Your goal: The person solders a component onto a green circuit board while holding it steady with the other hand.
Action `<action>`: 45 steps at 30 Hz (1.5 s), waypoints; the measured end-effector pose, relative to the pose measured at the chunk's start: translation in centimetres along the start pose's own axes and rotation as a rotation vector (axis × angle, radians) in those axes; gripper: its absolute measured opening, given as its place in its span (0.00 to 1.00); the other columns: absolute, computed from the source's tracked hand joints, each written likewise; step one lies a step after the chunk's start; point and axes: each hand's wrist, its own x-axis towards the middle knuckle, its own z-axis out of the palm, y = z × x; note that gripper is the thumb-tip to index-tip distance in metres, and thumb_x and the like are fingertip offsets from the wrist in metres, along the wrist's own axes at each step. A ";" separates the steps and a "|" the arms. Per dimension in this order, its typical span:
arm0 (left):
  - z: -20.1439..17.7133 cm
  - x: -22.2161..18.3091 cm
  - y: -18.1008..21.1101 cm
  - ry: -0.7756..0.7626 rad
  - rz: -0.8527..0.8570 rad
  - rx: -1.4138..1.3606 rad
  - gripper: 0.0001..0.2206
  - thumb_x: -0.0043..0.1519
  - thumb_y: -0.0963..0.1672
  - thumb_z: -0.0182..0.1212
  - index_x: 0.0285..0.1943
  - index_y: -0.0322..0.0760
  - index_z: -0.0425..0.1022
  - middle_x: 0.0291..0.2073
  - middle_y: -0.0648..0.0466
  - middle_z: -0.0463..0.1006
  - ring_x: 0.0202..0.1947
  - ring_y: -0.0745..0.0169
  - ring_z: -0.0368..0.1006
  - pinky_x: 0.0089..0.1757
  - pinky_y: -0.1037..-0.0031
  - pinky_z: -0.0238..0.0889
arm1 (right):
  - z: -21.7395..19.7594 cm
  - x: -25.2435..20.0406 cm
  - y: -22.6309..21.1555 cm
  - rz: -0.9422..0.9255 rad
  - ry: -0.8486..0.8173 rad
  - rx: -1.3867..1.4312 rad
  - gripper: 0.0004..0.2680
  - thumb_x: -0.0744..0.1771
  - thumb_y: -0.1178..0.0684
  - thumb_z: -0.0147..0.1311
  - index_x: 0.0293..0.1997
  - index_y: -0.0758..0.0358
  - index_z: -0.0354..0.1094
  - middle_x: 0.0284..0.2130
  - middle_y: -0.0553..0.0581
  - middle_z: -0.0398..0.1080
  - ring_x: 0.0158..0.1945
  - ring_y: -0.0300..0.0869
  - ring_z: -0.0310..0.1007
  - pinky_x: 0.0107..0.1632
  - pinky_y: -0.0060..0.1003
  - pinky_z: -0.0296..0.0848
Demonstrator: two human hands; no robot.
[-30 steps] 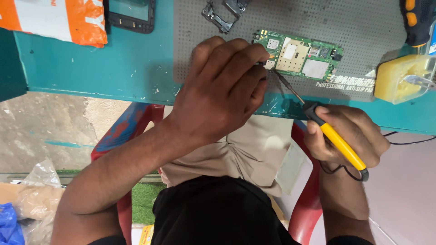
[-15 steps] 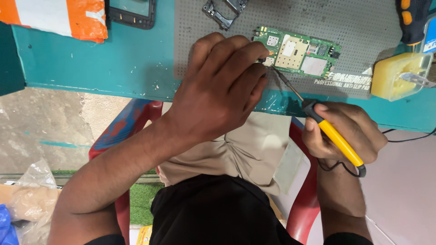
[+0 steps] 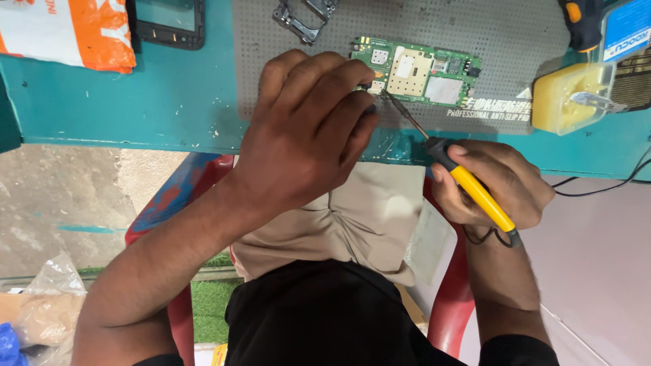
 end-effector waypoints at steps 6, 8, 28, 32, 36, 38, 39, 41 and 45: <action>0.0 -0.1 0.0 0.003 0.003 0.012 0.10 0.67 0.40 0.71 0.50 0.26 0.77 0.57 0.47 0.72 0.59 0.48 0.69 0.56 0.54 0.62 | -0.3 -0.6 0.3 0.048 0.027 0.045 0.09 0.68 0.53 0.68 0.42 0.69 0.73 0.34 0.64 0.76 0.33 0.48 0.80 0.38 0.34 0.77; 0.1 -0.1 0.0 0.004 0.007 0.013 0.09 0.66 0.40 0.70 0.49 0.26 0.77 0.57 0.47 0.72 0.59 0.49 0.69 0.56 0.54 0.63 | -0.3 -0.8 0.6 0.051 0.051 0.076 0.10 0.68 0.52 0.68 0.42 0.69 0.73 0.33 0.64 0.76 0.33 0.47 0.79 0.38 0.34 0.77; 0.2 -0.7 -0.2 0.003 0.002 0.003 0.10 0.64 0.39 0.70 0.51 0.26 0.78 0.59 0.48 0.70 0.61 0.48 0.67 0.59 0.53 0.60 | -0.5 -1.5 1.2 0.129 0.114 0.136 0.12 0.69 0.51 0.69 0.45 0.69 0.70 0.33 0.62 0.75 0.33 0.46 0.79 0.38 0.34 0.77; 0.2 -0.9 -0.4 0.006 0.008 0.016 0.10 0.65 0.40 0.70 0.49 0.26 0.77 0.59 0.48 0.70 0.62 0.49 0.66 0.60 0.54 0.60 | -0.3 -2.0 1.3 0.049 0.123 0.103 0.12 0.70 0.49 0.69 0.45 0.67 0.70 0.37 0.63 0.77 0.35 0.47 0.79 0.39 0.34 0.76; 0.6 -1.3 -0.6 0.032 0.016 0.013 0.07 0.65 0.39 0.69 0.46 0.26 0.76 0.60 0.47 0.70 0.62 0.50 0.66 0.61 0.54 0.59 | -0.2 -2.3 1.5 -0.001 0.111 0.057 0.12 0.70 0.48 0.68 0.44 0.68 0.71 0.36 0.63 0.76 0.34 0.48 0.79 0.38 0.35 0.76; 0.7 -1.5 -0.7 0.038 0.024 0.027 0.06 0.66 0.38 0.67 0.46 0.26 0.76 0.59 0.47 0.70 0.63 0.50 0.65 0.62 0.54 0.59 | -0.2 -2.3 1.5 -0.014 0.108 0.034 0.13 0.70 0.48 0.68 0.44 0.68 0.71 0.36 0.63 0.77 0.35 0.49 0.80 0.38 0.35 0.77; 0.7 -1.6 -0.8 0.038 0.032 0.044 0.06 0.66 0.38 0.66 0.45 0.26 0.76 0.58 0.46 0.69 0.63 0.49 0.65 0.62 0.53 0.59 | -0.2 -2.3 1.5 -0.014 0.107 0.029 0.13 0.70 0.47 0.68 0.44 0.68 0.71 0.36 0.63 0.77 0.36 0.49 0.80 0.39 0.35 0.77; 0.9 -1.7 -0.8 0.033 0.039 0.062 0.05 0.66 0.38 0.65 0.45 0.25 0.76 0.58 0.45 0.69 0.63 0.48 0.65 0.62 0.52 0.59 | -0.3 -2.5 1.3 -0.002 0.094 0.010 0.13 0.70 0.47 0.68 0.45 0.67 0.71 0.37 0.63 0.77 0.36 0.49 0.80 0.40 0.36 0.77; 1.1 -1.9 -0.9 0.027 0.028 0.053 0.07 0.66 0.39 0.63 0.46 0.22 0.76 0.59 0.43 0.69 0.64 0.45 0.65 0.62 0.50 0.59 | -0.8 -2.8 1.0 0.036 0.034 -0.037 0.13 0.72 0.46 0.68 0.48 0.67 0.71 0.36 0.63 0.76 0.36 0.48 0.78 0.40 0.34 0.75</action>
